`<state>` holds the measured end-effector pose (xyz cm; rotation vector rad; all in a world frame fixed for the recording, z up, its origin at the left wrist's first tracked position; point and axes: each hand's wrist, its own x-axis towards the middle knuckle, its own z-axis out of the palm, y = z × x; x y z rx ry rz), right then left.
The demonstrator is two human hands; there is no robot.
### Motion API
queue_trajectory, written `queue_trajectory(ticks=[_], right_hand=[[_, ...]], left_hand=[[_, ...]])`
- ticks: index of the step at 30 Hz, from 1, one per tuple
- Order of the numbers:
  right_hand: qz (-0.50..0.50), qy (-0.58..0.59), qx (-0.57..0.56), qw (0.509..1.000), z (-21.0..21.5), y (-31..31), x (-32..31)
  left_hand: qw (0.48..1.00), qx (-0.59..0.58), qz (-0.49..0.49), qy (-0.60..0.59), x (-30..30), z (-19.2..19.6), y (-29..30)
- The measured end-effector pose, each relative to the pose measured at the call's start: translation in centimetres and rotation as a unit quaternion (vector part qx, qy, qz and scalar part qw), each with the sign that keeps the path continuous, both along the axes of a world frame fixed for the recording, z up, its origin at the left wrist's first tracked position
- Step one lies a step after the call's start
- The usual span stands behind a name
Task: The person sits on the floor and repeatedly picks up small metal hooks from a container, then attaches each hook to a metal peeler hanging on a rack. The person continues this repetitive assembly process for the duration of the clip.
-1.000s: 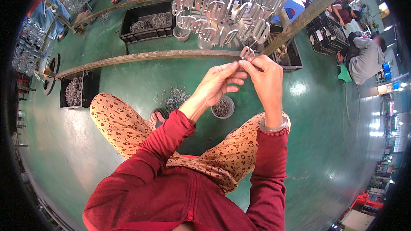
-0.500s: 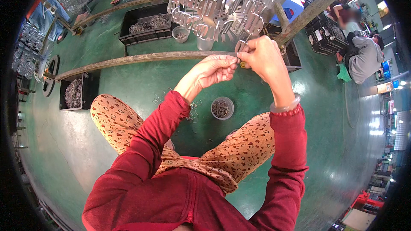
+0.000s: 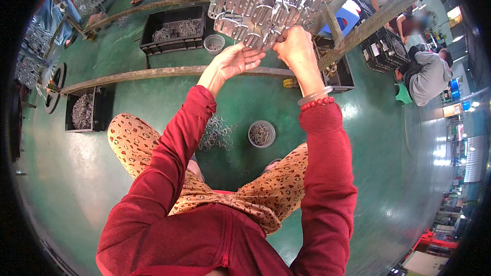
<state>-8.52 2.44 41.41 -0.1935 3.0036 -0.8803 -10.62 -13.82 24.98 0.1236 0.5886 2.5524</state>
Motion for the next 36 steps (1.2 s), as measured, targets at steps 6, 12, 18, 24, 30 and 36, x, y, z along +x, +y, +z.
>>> queue_trajectory(ticks=[6, 12, 18, 24, 30, 36], right_hand=[[-0.002, 0.051, 0.016, 0.999, -1.7, 0.1, -1.9], [-0.01, 0.006, -0.01, 1.0, -1.6, 1.0, -1.9], [-0.05, 0.007, -0.019, 0.999, -1.5, 0.8, -1.3], [-0.059, 0.008, -0.049, 0.997, -1.3, 0.5, -0.1], [-0.034, 0.025, 0.0, 0.999, -2.1, 2.6, -0.6], [-0.017, 0.009, -0.096, 0.995, -1.5, 1.2, 0.6]], left_hand=[[0.996, -0.09, 0.009, -0.019, -0.9, 1.1, 0.9], [0.983, -0.184, 0.005, -0.018, -0.5, 2.3, 1.3], [0.983, -0.175, 0.047, -0.03, 0.5, 2.6, 2.3], [0.987, -0.142, 0.052, -0.047, 1.2, 2.3, 3.1], [0.988, -0.134, 0.051, -0.054, 2.1, 2.5, 4.1], [0.99, -0.128, 0.043, -0.046, 2.8, 2.6, 3.7]])
